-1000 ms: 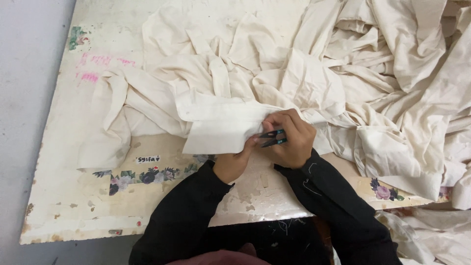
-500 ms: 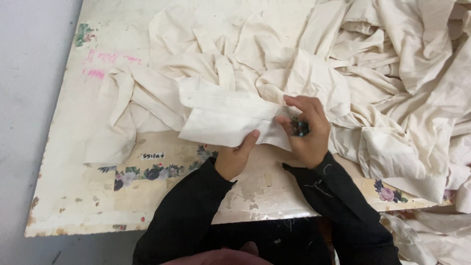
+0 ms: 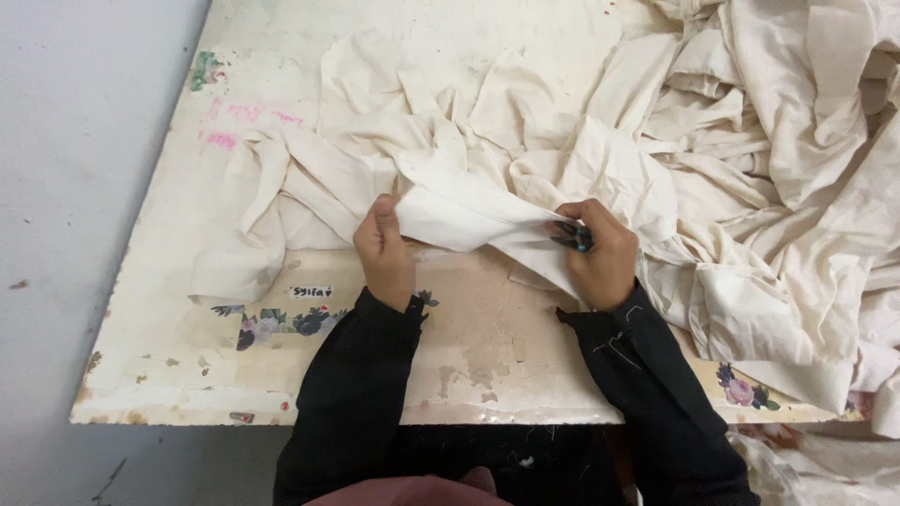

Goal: Trimming loose threads from white fabric garment pieces using small snips.

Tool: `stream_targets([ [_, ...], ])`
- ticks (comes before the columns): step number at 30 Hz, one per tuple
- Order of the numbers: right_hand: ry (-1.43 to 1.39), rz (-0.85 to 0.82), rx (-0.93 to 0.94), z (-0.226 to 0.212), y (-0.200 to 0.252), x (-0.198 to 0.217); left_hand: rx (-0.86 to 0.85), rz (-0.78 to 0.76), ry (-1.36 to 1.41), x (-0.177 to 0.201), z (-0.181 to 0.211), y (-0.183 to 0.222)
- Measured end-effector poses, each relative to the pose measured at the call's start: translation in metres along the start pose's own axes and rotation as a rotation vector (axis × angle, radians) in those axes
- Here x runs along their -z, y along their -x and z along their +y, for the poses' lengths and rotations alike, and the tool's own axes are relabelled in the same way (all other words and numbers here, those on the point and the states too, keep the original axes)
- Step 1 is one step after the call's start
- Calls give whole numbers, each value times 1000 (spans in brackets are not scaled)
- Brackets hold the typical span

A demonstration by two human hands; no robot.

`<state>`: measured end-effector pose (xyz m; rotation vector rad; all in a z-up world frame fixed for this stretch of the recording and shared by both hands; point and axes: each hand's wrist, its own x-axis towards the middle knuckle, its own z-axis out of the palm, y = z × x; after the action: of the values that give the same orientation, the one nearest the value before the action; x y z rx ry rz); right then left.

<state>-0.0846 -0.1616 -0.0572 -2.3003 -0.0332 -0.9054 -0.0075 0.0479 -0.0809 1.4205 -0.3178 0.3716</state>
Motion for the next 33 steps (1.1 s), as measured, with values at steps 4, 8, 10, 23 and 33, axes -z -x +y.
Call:
stream_targets([
  [4,5,27,-76,14,-4,5,-17,129,-155,10,-13,-12],
  [8,10,45,-65,21,-4,4,168,215,-3,12,-8,-19],
  [10,8,44,-66,20,-1,3,227,310,99,16,-7,-20],
  [23,-177,21,-255,21,-3,-3,80,-242,402,12,-48,0],
  [33,-569,-201,-397,0,5,-11,336,-643,-214,-41,-2,39],
])
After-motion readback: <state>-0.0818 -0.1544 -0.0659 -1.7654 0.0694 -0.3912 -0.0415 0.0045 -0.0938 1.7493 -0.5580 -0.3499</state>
